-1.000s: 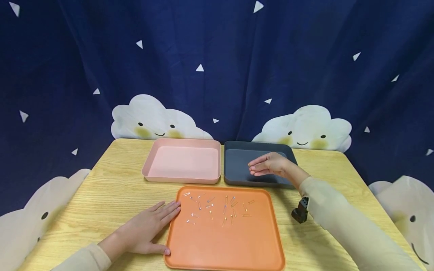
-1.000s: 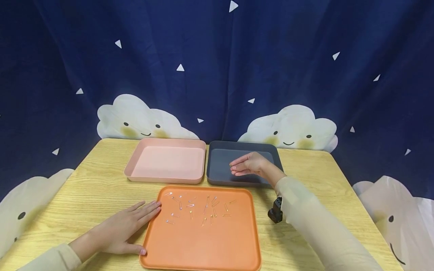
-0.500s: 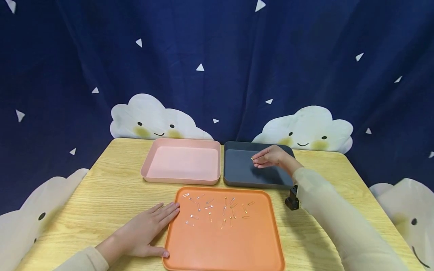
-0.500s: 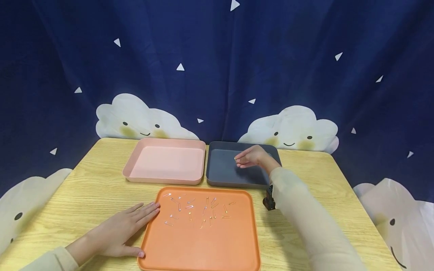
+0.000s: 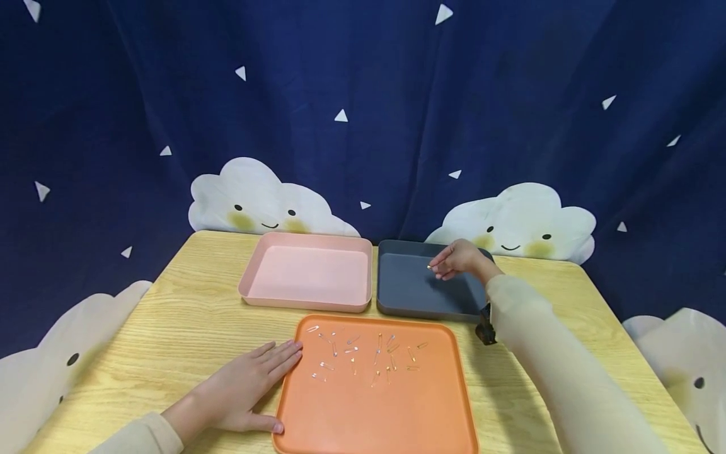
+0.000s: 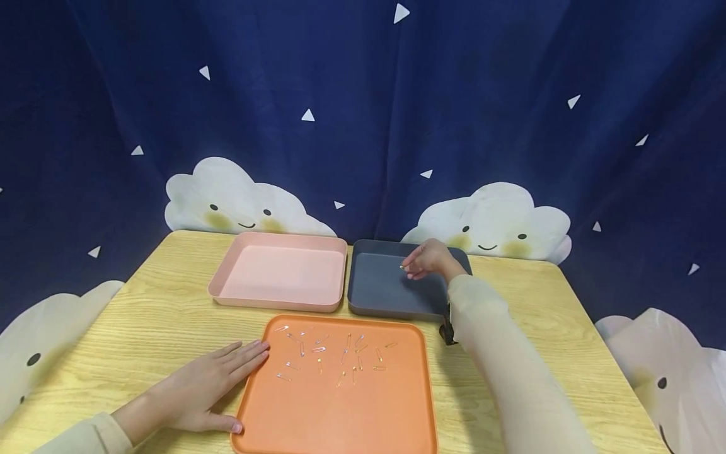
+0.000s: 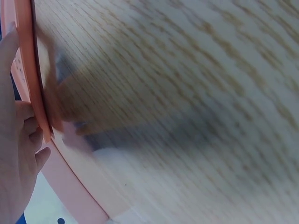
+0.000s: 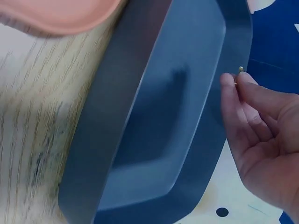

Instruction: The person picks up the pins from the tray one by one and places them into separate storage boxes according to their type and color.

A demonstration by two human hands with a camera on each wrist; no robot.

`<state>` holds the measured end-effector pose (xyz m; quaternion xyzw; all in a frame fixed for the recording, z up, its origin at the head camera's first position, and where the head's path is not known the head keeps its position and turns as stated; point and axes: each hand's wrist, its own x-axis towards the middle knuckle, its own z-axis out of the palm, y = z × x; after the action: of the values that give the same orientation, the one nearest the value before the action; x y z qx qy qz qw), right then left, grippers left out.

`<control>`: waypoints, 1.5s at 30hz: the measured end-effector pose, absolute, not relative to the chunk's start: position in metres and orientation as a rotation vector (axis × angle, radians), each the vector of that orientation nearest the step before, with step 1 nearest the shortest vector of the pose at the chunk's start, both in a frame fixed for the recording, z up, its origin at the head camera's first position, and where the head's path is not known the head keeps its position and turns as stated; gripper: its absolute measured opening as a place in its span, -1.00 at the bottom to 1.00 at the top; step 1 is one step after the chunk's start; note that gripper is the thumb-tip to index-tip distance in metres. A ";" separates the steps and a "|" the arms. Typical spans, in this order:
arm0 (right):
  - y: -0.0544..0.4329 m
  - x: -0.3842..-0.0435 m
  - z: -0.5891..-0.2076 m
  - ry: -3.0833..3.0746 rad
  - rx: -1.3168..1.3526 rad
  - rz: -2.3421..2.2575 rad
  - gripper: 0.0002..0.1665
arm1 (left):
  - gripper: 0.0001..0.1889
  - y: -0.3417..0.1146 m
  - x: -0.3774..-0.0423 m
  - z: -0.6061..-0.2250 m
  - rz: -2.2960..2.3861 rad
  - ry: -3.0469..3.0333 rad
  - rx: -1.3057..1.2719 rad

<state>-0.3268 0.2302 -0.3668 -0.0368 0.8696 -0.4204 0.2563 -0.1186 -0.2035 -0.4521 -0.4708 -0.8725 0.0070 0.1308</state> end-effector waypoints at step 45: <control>0.217 -0.294 -0.369 2.628 -0.524 -0.889 -0.69 | 0.07 -0.202 -0.114 -0.454 0.062 -2.571 -1.320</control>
<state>-0.2945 0.2171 -0.3690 -0.1831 0.9190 -0.3110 0.1585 -0.1139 -0.2024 -0.4536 -0.4530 -0.8825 0.0213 0.1249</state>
